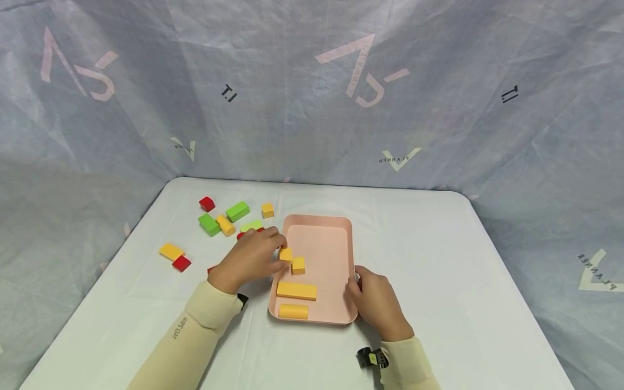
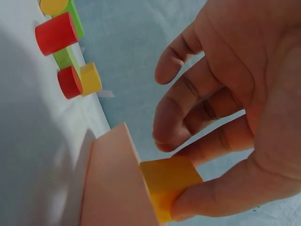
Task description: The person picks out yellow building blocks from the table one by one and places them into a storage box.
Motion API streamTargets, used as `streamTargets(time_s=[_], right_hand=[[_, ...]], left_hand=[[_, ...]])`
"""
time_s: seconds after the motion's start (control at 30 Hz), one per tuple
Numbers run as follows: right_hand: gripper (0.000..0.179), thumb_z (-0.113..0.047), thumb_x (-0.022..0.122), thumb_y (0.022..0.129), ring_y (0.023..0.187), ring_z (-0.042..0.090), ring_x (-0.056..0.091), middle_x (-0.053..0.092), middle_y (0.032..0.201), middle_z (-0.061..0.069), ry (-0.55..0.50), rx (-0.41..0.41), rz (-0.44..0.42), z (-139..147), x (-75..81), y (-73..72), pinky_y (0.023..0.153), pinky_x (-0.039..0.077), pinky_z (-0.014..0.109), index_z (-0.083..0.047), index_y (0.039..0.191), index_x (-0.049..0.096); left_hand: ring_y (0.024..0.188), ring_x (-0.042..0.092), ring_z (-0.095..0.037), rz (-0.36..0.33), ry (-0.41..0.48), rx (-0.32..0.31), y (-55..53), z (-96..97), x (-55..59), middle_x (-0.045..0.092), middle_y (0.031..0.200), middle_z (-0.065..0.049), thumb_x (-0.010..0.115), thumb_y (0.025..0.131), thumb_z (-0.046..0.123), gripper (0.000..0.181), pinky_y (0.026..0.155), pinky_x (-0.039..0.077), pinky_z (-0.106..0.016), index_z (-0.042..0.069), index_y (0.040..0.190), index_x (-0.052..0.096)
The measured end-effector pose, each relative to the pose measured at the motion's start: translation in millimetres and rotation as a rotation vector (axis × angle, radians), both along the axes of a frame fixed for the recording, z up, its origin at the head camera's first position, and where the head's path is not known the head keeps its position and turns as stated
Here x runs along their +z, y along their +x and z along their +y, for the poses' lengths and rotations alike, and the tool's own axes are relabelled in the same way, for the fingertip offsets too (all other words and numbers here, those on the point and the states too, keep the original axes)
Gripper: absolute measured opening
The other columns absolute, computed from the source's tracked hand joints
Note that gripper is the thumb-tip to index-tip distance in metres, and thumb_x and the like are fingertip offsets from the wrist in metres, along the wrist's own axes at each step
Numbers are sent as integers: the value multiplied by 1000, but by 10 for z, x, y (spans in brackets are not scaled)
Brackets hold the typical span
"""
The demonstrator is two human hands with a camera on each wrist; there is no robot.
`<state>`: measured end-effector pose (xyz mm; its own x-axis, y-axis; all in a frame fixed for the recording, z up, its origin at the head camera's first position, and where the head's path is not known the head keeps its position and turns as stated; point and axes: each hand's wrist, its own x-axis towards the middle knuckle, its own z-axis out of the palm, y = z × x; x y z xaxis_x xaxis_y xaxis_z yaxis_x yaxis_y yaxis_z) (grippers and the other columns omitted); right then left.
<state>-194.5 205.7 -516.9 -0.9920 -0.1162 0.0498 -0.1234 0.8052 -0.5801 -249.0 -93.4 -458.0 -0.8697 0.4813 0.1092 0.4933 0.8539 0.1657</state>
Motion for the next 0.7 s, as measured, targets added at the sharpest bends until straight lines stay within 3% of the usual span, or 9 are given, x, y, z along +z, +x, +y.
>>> streamTargets(time_s=[0.27, 0.7], right_hand=[[17, -20, 60, 101, 46, 9, 41, 47, 55, -6, 4, 0, 12, 5, -16, -4, 45, 33, 25, -13, 112, 72], [15, -21, 60, 101, 46, 9, 41, 47, 55, -6, 10, 0, 14, -1, -15, -5, 45, 33, 25, -14, 108, 71]], left_hand=[[74, 52, -9, -37, -2, -6, 8, 56, -56, 56, 93, 6, 85, 84, 39, 30, 79, 41, -34, 18, 101, 71], [75, 55, -9, -74, -40, -15, 12, 112, -99, 58, 89, 7, 84, 85, 40, 32, 79, 44, -35, 18, 104, 72]])
